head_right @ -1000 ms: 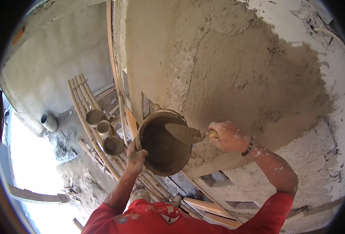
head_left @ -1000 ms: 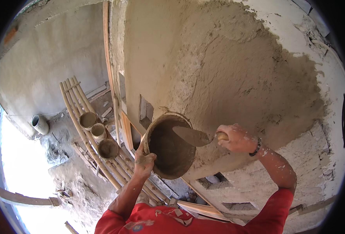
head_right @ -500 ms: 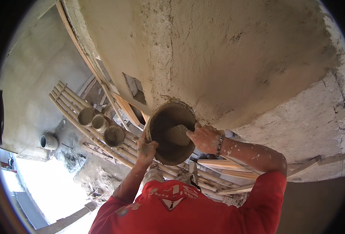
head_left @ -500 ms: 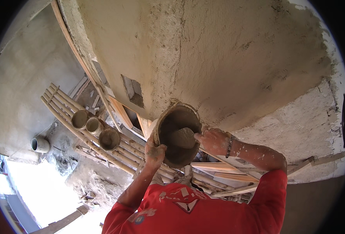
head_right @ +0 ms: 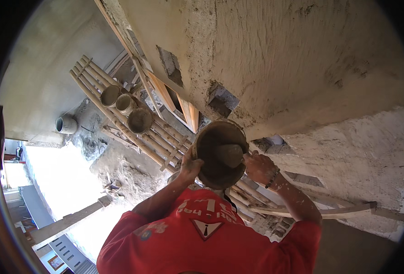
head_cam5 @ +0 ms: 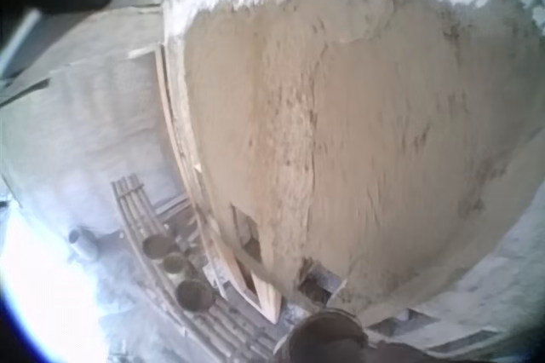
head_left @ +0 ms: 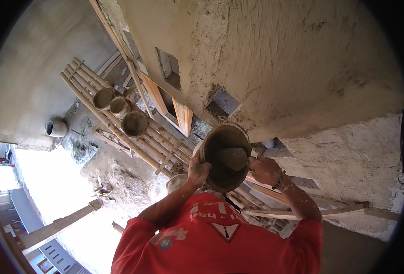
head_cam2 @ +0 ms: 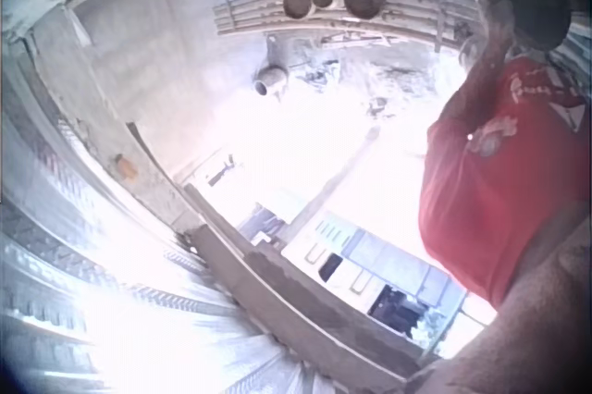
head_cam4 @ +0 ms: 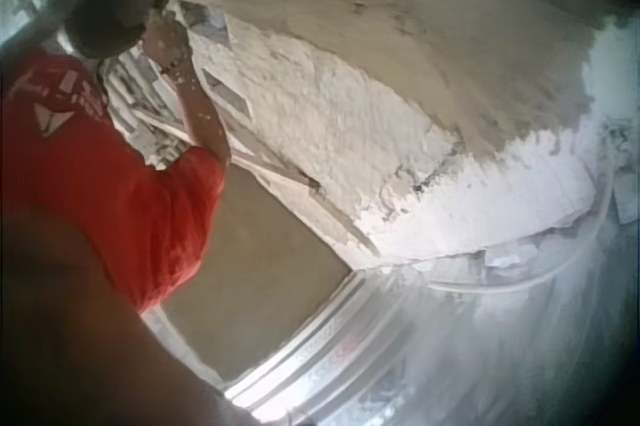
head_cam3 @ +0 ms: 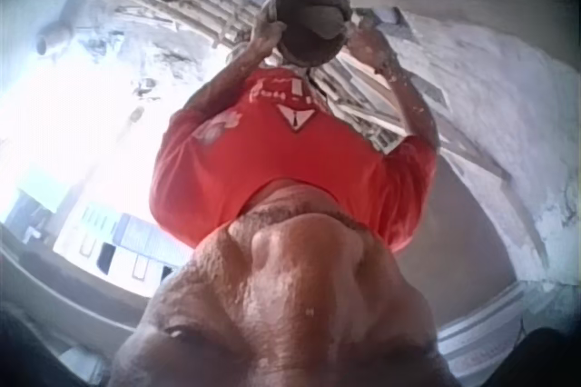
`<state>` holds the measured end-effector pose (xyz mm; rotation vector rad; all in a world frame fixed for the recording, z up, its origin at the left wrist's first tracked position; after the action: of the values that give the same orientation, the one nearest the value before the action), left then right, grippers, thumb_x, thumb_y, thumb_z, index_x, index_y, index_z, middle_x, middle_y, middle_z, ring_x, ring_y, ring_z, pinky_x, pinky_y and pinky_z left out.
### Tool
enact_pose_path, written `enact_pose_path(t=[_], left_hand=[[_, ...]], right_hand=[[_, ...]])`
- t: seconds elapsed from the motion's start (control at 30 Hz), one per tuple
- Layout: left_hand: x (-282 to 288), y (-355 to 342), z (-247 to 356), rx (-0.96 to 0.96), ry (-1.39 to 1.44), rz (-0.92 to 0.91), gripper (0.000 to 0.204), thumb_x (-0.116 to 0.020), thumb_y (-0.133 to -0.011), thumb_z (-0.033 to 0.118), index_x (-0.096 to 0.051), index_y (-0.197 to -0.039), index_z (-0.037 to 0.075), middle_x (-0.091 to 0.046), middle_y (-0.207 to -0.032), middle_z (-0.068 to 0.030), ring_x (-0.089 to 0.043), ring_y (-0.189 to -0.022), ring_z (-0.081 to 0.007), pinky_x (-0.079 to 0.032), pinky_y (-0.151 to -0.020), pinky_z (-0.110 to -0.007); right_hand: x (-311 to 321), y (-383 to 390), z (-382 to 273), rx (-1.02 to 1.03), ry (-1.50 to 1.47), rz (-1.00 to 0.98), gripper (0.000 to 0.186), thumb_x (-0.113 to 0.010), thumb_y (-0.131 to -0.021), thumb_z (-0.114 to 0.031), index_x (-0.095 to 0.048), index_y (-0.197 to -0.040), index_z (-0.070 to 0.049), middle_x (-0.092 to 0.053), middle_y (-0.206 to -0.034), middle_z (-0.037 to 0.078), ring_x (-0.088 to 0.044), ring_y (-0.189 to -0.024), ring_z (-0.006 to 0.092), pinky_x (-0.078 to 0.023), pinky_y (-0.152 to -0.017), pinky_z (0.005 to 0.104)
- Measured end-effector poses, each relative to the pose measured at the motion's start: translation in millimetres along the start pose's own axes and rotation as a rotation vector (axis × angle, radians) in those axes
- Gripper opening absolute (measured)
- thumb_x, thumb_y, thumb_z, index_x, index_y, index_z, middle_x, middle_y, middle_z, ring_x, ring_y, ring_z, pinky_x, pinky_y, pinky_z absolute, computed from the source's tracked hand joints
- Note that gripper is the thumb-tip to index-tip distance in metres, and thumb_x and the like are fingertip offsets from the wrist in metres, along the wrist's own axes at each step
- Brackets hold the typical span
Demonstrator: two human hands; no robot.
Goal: The person applies wet plaster from a bucket onto a wall using a trowel and then smooths the surface using a long wooden board.
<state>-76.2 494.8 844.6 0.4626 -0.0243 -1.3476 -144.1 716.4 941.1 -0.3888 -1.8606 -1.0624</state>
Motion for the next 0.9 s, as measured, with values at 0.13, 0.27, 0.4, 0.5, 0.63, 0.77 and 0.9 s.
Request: enact_pose_path(t=[0.13, 0.27, 0.4, 0.5, 0.63, 0.77, 0.9], left_hand=[[-17, 10, -13, -0.064, -0.033, 0.06, 0.061, -0.051, -0.074, -0.006, -0.045, -0.134, 0.0, -0.063, -0.113, -0.0121, -0.062, -0.1, -0.0184, -0.051, -0.084, -0.03], [-22, 19, -42, 0.128, -0.049, 0.138, 0.062, -0.055, -0.075, -0.008, -0.043, -0.135, 0.0, -0.062, -0.12, -0.0121, -0.06, -0.11, -0.0207, -0.049, -0.092, -0.032], [-16, 27, -57, 0.073, 0.113, 0.247, 0.052, -0.052, -0.076, -0.005, -0.05, -0.127, 0.003, -0.064, -0.105, -0.0085, -0.063, -0.089, -0.0177, -0.053, -0.075, -0.029], [2, 31, -75, 0.134, 0.295, 0.292, 0.049, -0.052, -0.078, -0.003, -0.05, -0.127, 0.004, -0.064, -0.105, -0.0078, -0.063, -0.089, -0.0181, -0.053, -0.076, -0.03], [40, 25, -103, 0.131, 0.355, 0.318, 0.048, -0.05, -0.081, -0.001, -0.05, -0.129, 0.005, -0.064, -0.107, -0.0082, -0.063, -0.092, -0.0195, -0.054, -0.078, -0.032], [96, 2, -150, -0.072, 0.505, 0.396, 0.041, -0.053, -0.082, 0.001, -0.054, -0.123, 0.006, -0.065, -0.1, -0.0072, -0.064, -0.09, -0.0204, -0.054, -0.077, -0.033], [170, -29, -232, -0.041, -0.979, 0.141, 0.037, -0.061, -0.077, 0.002, -0.059, -0.113, 0.006, -0.065, -0.097, -0.0091, -0.065, -0.09, -0.0242, -0.054, -0.078, -0.035]], right_hand=[[-30, 12, 26, 0.05, -0.037, 0.102, 0.027, -0.059, -0.082, -0.014, -0.057, -0.108, -0.004, -0.06, -0.1, 0.021, -0.064, -0.088, 0.0368, -0.054, -0.075, 0.0462], [-50, 5, 34, 0.129, 0.011, 0.13, 0.031, -0.06, -0.081, -0.014, -0.058, -0.11, -0.003, -0.061, -0.101, 0.019, -0.062, -0.092, 0.0355, -0.053, -0.076, 0.0457], [-38, -9, 8, 0.242, 0.03, 0.217, 0.038, -0.058, -0.083, -0.014, -0.057, -0.12, -0.002, -0.062, -0.109, 0.018, -0.059, -0.101, 0.0351, -0.051, -0.081, 0.0471], [-11, -6, -15, 0.308, -0.19, 0.317, 0.042, -0.059, -0.085, -0.014, -0.055, -0.125, -0.001, -0.062, -0.113, 0.018, -0.059, -0.105, 0.0352, -0.05, -0.085, 0.0471], [-2, 1, -8, 0.285, -0.481, 0.377, 0.045, -0.062, -0.084, -0.013, -0.055, -0.126, 0.001, -0.062, -0.114, 0.02, -0.06, -0.105, 0.0354, -0.049, -0.088, 0.0455], [-74, -12, 47, -0.076, -0.554, 0.174, 0.043, -0.061, -0.084, -0.012, -0.056, -0.125, 0.0, -0.064, -0.111, 0.022, -0.064, -0.099, 0.0336, -0.05, -0.086, 0.0414], [-205, 9, 103, -0.318, -0.495, -0.093, 0.046, -0.063, -0.085, -0.023, -0.057, -0.123, 0.002, -0.066, -0.1, 0.019, -0.066, -0.09, 0.031, -0.051, -0.081, 0.0378]])
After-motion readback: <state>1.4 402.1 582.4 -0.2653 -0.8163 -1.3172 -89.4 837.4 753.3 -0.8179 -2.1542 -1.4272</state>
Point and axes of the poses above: each hand's wrist, its own y-axis away from the middle knuckle, its own x-axis out of the back of the hand, z = x × y, the point moved 5 cm from there along -y, towards the middle knuckle
